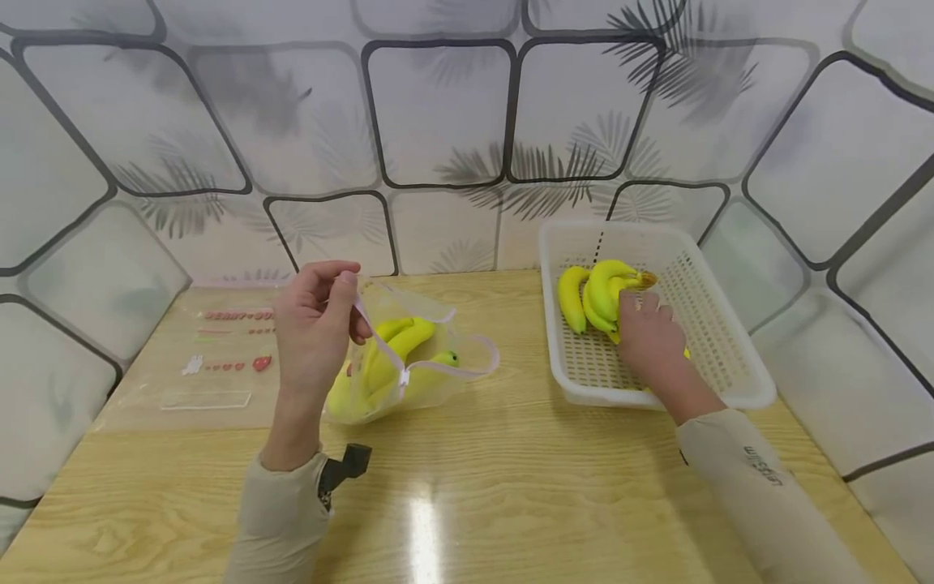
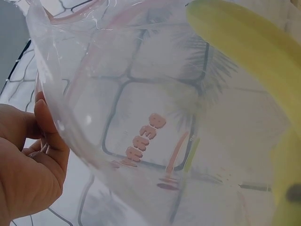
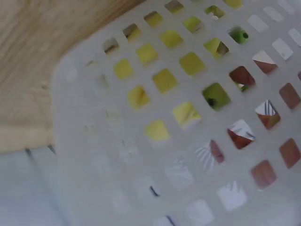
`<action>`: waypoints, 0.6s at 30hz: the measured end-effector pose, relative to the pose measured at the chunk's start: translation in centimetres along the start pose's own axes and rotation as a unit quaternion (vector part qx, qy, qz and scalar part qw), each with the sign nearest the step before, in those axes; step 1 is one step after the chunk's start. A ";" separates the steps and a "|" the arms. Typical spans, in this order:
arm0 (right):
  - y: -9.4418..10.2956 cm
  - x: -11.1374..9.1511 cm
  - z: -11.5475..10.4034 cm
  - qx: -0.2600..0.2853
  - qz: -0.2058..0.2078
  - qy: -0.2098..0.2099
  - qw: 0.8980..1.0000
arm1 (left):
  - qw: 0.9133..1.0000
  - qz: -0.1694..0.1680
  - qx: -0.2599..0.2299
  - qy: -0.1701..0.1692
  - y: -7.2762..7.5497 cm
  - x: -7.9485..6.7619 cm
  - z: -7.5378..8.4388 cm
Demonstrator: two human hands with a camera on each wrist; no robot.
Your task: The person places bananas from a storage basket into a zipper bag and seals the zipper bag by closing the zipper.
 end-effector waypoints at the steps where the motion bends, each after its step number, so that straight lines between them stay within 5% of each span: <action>1: 0.0 0.1 -0.5 -0.018 0.006 0.014 1.000 | 1.000 0.000 0.000 0.001 0.0 0.0 0.0; 9: -0.7 1.4 -4.5 -0.152 0.000 0.138 0.979 | 1.000 0.001 0.000 -0.001 0.0 0.1 0.0; 18: -1.0 3.1 -6.2 -0.141 -0.034 0.099 0.984 | 1.000 -0.001 -0.005 0.000 0.1 0.2 -0.2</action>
Point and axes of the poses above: each hand's wrist, its own x-axis towards the middle knuckle, its own y-axis out of the back of the hand, z = x × y, the point moved 6 cm from there along x, towards the middle knuckle, and after that the axes turned 15 degrees about x, right-handed, at the moved point
